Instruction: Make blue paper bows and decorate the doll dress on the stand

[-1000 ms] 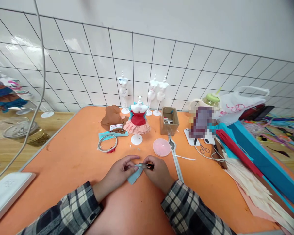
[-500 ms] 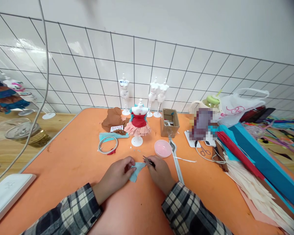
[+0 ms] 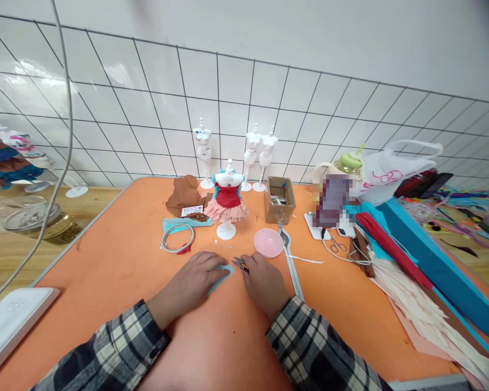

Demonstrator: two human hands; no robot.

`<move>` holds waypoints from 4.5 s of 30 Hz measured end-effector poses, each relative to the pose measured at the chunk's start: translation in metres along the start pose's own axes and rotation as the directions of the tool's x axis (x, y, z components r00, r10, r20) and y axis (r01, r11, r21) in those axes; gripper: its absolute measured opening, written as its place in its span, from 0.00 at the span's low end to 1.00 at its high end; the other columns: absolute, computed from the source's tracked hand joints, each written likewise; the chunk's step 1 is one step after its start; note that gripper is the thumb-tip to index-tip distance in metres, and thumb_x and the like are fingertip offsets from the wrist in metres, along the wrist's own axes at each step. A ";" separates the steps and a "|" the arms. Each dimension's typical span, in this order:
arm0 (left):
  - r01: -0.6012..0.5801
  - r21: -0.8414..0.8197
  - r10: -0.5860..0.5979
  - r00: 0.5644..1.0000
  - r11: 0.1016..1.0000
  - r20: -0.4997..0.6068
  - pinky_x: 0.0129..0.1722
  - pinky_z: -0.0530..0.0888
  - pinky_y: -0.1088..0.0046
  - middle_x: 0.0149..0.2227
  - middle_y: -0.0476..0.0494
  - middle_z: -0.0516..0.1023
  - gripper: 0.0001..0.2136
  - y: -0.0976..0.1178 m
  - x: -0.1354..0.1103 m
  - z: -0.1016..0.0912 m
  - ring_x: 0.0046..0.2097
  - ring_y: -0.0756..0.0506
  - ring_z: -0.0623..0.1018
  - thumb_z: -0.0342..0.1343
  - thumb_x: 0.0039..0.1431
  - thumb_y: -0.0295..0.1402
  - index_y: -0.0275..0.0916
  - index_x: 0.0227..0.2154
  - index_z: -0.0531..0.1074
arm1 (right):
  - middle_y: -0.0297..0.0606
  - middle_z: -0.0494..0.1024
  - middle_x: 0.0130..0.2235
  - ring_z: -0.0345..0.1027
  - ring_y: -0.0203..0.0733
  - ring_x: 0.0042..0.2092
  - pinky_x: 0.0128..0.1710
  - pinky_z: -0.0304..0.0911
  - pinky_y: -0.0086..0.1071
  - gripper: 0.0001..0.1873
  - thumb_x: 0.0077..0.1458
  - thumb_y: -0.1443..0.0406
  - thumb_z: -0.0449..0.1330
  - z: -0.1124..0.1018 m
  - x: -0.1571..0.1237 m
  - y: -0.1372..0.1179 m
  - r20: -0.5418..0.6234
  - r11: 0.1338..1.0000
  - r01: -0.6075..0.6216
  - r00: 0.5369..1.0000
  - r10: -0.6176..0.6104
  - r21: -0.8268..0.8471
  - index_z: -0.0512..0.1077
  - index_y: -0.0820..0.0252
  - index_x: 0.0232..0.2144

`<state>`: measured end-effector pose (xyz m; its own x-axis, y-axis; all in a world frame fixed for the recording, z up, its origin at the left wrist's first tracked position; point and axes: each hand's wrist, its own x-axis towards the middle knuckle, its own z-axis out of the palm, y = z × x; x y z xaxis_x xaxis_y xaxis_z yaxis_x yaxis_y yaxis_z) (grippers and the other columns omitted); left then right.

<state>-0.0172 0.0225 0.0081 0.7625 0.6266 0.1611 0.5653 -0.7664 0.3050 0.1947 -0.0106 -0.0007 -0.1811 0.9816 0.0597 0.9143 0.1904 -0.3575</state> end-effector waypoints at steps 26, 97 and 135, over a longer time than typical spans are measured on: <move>0.233 -0.125 -0.251 0.956 0.964 -0.154 0.31 0.62 0.69 0.26 0.47 0.70 0.12 0.009 0.003 0.005 0.32 0.45 0.68 0.52 0.60 0.35 0.40 0.23 0.63 | 0.44 0.76 0.44 0.66 0.47 0.47 0.49 0.59 0.41 0.16 0.62 0.64 0.49 -0.026 -0.011 0.042 -0.342 0.990 0.126 0.934 -0.100 0.056 0.73 0.58 0.47; 0.025 -0.961 -0.470 0.875 0.277 -0.113 0.62 0.59 0.57 0.65 0.43 0.61 0.19 0.069 0.008 0.021 0.65 0.38 0.59 0.55 0.61 0.42 0.49 0.55 0.71 | 0.44 0.62 0.59 0.68 0.43 0.52 0.51 0.67 0.44 0.36 0.60 0.63 0.57 -0.019 -0.049 -0.019 -0.388 0.552 0.254 0.911 0.138 0.794 0.46 0.43 0.65; -0.131 -0.367 0.107 0.991 0.921 -0.087 0.63 0.60 0.48 0.65 0.36 0.60 0.32 0.073 0.004 0.023 0.68 0.36 0.54 0.56 0.57 0.29 0.45 0.64 0.55 | 0.37 0.77 0.31 0.72 0.46 0.35 0.34 0.58 0.34 0.40 0.50 0.65 0.60 -0.039 0.022 0.135 0.033 0.876 -0.408 0.910 0.414 0.259 0.53 0.60 0.64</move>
<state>0.0339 -0.0343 0.0089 0.7885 0.5510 0.2733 0.3048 -0.7360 0.6044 0.3285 0.0373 -0.0110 0.2017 0.9715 -0.1244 0.7805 -0.2362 -0.5788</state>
